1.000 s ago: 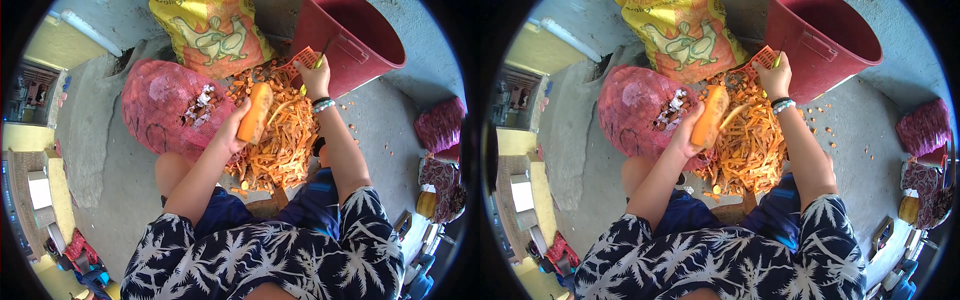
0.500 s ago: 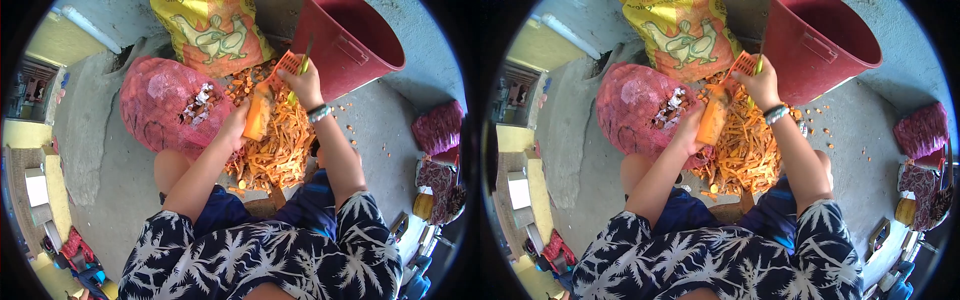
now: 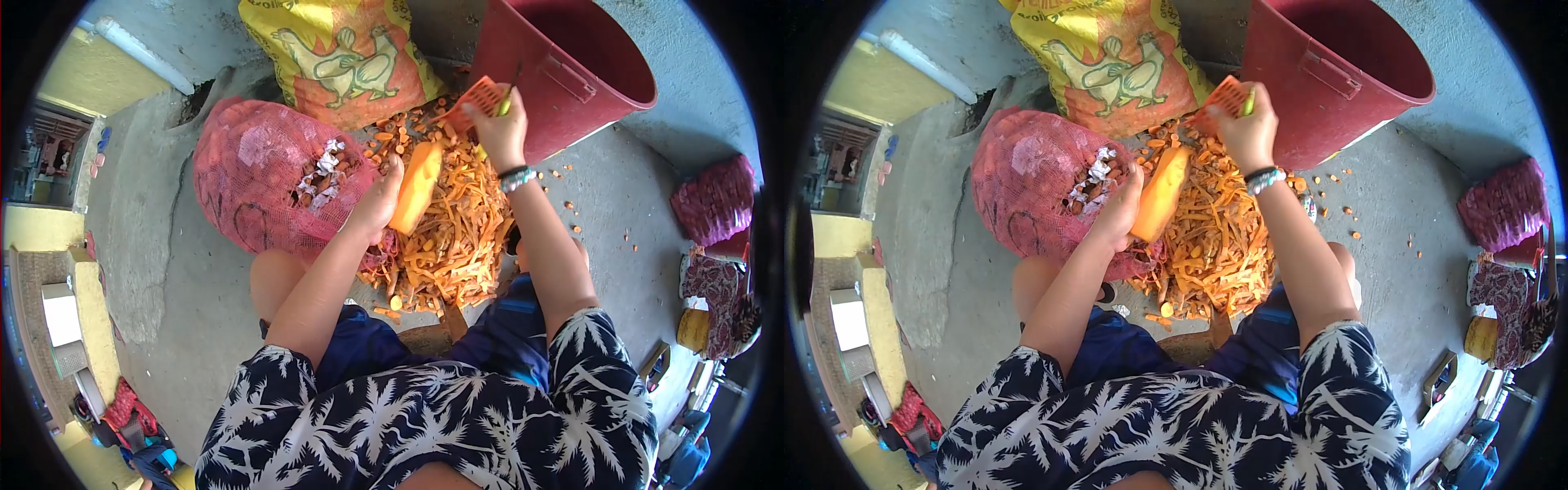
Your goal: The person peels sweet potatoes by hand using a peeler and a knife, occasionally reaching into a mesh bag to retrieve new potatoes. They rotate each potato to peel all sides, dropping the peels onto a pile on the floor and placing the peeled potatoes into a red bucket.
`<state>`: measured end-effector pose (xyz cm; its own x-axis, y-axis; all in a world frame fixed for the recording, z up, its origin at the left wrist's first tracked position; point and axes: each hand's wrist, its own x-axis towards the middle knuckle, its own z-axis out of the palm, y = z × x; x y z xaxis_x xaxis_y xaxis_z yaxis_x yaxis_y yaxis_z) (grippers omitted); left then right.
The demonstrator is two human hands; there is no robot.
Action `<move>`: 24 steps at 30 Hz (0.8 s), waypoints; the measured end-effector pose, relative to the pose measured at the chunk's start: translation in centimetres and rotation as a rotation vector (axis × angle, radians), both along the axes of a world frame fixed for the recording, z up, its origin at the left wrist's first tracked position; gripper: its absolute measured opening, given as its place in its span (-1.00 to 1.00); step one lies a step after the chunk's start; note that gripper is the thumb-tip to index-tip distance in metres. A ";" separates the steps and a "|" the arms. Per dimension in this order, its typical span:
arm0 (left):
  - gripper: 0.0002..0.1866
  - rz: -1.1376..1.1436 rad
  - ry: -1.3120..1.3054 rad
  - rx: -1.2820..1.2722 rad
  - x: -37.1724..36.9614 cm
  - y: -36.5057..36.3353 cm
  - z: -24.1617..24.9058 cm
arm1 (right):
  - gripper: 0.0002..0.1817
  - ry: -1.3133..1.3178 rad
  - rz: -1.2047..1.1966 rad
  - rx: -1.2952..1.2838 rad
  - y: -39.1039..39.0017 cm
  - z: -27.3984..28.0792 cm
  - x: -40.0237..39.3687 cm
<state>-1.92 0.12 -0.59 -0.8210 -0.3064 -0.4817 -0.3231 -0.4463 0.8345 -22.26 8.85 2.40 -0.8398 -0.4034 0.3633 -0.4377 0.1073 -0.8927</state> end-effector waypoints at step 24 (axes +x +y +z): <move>-0.51 0.344 0.117 0.283 -1.8 0.7 -1.0 | -0.64 -0.221 0.334 -0.026 -0.4 0.8 3.1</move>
